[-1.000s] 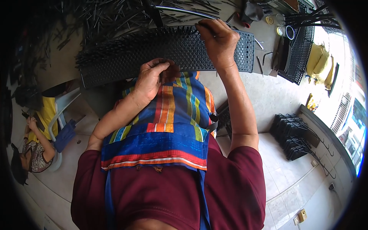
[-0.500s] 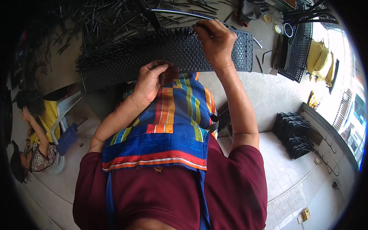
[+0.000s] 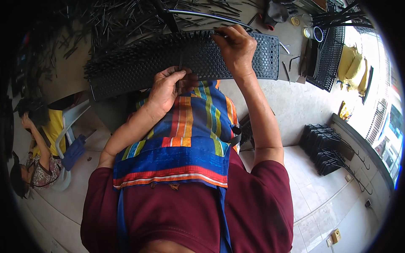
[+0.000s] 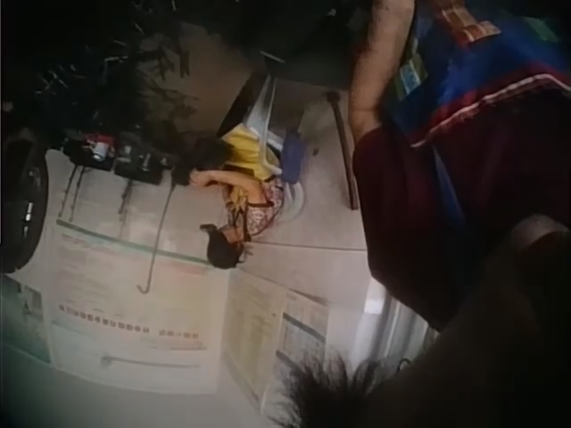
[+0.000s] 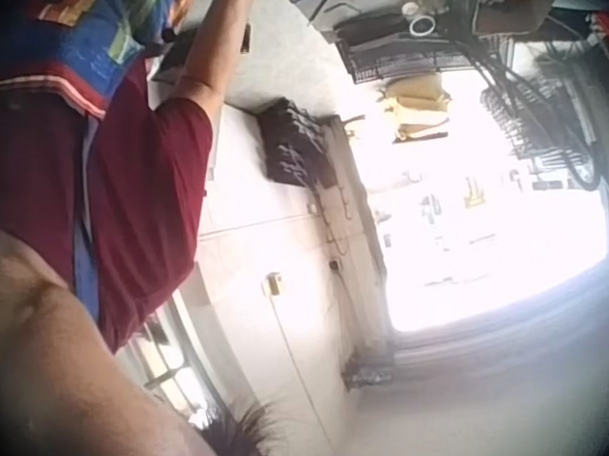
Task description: Manually sorting and placing small metal rods into a perforated metal grid.
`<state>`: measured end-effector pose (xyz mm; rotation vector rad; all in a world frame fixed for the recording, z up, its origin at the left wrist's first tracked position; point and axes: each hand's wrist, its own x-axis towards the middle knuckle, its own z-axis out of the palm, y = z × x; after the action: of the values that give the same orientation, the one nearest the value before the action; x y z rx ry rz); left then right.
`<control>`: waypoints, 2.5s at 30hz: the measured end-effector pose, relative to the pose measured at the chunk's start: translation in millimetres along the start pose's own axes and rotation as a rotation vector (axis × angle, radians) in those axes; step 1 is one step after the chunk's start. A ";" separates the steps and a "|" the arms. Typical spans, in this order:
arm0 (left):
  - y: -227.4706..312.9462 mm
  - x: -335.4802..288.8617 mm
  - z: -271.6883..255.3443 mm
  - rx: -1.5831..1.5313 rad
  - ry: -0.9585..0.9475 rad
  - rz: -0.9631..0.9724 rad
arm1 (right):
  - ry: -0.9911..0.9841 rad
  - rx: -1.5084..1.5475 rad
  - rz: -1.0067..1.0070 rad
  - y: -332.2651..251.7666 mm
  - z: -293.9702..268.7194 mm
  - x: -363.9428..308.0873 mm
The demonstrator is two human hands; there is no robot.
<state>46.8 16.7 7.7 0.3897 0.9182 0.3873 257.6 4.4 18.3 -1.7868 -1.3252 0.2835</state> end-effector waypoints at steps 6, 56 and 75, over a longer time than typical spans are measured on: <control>1.0 -2.3 5.1 0.029 0.004 0.002 | -0.023 -0.136 -0.020 -1.6 0.4 -0.9; 30.3 7.2 27.2 0.344 -0.351 0.107 | -0.033 -0.316 -0.083 11.7 -1.9 -25.8; 241.6 167.6 -1.7 2.087 0.085 1.179 | 0.002 -0.417 -0.056 12.5 13.6 -36.8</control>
<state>100.0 305.9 8.4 2.8991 0.7611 0.3401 242.4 -21.2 -10.1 -2.0838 -1.5113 -0.0307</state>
